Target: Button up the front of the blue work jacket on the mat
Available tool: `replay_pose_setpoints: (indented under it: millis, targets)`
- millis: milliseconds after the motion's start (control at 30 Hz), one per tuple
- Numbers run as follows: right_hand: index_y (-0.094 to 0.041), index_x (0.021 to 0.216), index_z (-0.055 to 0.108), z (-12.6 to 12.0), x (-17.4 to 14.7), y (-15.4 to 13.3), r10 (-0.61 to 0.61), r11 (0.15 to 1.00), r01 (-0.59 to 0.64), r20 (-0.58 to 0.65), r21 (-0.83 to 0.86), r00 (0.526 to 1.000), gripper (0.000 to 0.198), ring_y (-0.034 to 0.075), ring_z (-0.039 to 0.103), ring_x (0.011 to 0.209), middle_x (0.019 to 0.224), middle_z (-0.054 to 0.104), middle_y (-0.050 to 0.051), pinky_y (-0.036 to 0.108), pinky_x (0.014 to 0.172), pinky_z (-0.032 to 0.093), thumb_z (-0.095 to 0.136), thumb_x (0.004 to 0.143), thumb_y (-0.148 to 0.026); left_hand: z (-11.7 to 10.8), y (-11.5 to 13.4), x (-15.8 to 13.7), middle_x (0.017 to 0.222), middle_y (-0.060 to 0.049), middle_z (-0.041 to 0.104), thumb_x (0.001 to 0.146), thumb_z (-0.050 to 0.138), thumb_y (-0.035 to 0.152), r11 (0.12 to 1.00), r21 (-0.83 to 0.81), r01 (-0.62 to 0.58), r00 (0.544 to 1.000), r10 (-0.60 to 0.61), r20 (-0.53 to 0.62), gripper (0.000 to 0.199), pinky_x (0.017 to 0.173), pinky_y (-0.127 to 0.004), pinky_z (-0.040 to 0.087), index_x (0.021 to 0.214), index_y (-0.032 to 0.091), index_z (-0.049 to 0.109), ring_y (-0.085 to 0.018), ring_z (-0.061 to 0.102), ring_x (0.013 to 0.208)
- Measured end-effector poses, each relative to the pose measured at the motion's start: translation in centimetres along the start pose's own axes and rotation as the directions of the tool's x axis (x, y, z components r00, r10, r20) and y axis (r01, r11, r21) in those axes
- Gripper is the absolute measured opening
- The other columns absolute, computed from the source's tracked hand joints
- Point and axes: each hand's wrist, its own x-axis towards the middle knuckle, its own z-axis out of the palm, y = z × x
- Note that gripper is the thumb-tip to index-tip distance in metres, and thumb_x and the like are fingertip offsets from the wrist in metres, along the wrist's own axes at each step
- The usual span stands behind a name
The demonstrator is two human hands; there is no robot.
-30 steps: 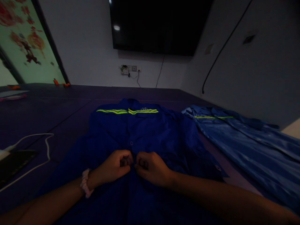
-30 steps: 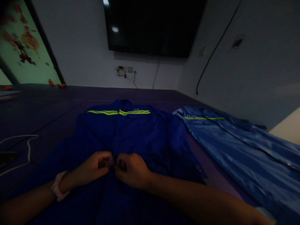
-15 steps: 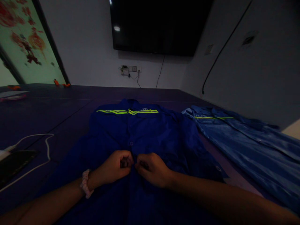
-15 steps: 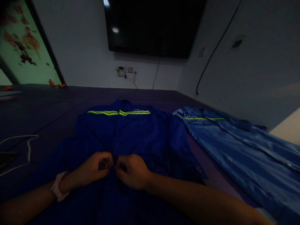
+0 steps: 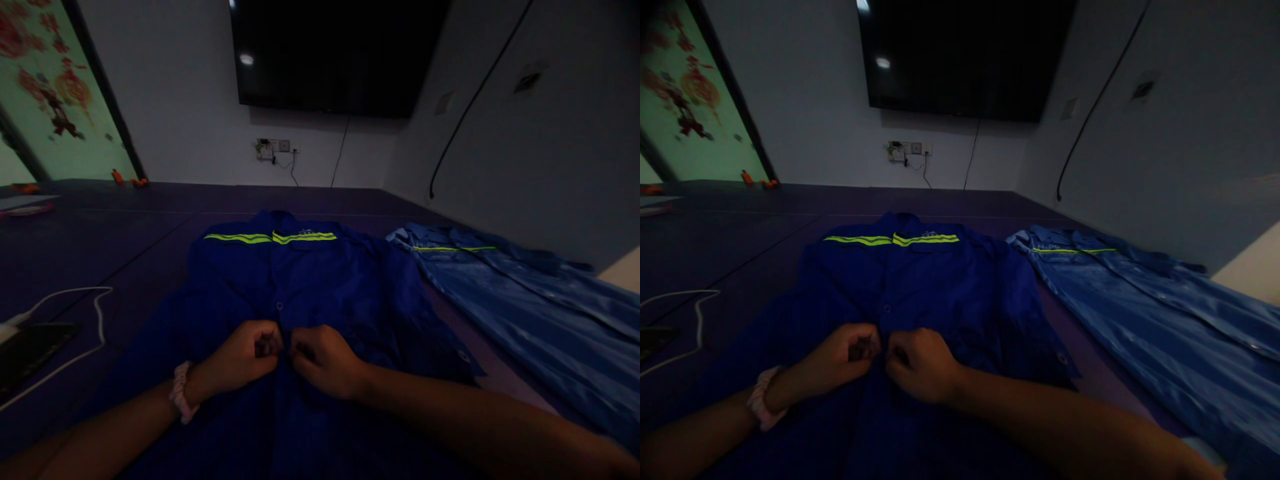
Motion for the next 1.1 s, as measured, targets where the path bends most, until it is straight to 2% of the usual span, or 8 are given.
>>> replay_pose_setpoints:
  millis: [533,1100]
  targets:
    - [-0.016,0.064,0.053,-0.04,0.06,-0.27,0.068,0.998,-0.068,-0.004,0.007,0.998,0.006,0.006,0.043,0.048,0.054,0.048,-0.005,0.017,0.044,0.025,0.049,0.069,-0.016,-0.08,0.13,0.04,0.062,0.004,0.052,0.059,0.045,0.014,1.0,-0.015,0.014,1.0,-0.014,0.012,0.012,0.049,-0.019,0.034,0.068,0.016,0.052,-0.009,0.046,0.054]
    - [-0.016,0.068,0.056,-0.27,0.07,-0.31,0.056,0.998,-0.056,0.031,-0.002,0.998,0.008,0.006,0.042,0.048,0.055,0.05,-0.005,0.017,0.045,0.025,0.05,0.072,-0.017,-0.07,-0.02,0.13,0.061,0.005,0.049,0.059,0.046,0.016,1.0,-0.005,0.026,1.0,-0.026,0.007,0.01,0.051,-0.02,0.034,0.067,0.016,0.051,-0.01,0.044,0.055]
